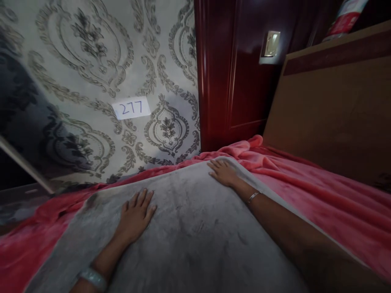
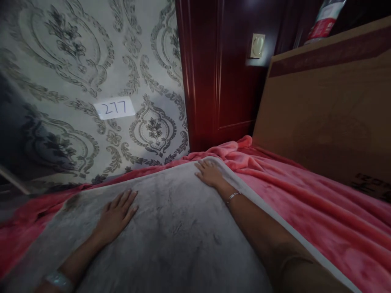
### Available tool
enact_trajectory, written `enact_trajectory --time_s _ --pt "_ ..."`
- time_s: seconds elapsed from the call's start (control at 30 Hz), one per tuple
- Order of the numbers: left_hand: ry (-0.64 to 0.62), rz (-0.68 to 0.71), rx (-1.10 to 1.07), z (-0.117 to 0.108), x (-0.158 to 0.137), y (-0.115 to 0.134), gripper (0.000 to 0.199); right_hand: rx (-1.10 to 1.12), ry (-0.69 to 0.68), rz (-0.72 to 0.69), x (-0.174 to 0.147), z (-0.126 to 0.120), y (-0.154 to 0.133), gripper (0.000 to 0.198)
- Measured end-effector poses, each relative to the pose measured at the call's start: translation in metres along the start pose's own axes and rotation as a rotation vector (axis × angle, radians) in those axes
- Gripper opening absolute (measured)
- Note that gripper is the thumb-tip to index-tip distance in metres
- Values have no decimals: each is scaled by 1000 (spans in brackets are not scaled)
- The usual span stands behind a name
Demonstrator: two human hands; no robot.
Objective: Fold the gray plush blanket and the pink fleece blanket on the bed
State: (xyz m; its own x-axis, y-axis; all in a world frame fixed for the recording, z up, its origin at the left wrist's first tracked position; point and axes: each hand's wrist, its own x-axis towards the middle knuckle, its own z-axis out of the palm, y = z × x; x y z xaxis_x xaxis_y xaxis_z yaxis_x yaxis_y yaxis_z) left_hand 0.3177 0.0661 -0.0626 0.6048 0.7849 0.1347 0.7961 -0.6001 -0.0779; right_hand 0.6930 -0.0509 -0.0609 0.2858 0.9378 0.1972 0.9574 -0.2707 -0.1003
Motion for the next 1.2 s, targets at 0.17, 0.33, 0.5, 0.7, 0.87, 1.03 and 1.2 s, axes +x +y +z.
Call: enact_trajectory --time_s 0.17,0.33,0.5,0.7,0.87,1.03,1.2 --pt "-35 58 -26 1 14 -14 61 -84 144 264 5 2 34 53" --pt "-43 87 -63 -2 28 -29 58 -47 129 449 1 -2 50 55" --pt "-13 -178 27 -7 29 -80 60 -150 284 348 5 6 51 50" --pt "4 -506 62 -20 19 -149 55 28 243 410 27 15 82 51" --pt "102 -717 -245 -32 14 -150 51 305 423 378 34 14 99 41" --pt "483 -823 -939 -39 11 -132 54 550 578 251 31 -1 79 47" --pt "395 -839 -869 -41 9 -121 30 670 530 155 31 0 72 24"
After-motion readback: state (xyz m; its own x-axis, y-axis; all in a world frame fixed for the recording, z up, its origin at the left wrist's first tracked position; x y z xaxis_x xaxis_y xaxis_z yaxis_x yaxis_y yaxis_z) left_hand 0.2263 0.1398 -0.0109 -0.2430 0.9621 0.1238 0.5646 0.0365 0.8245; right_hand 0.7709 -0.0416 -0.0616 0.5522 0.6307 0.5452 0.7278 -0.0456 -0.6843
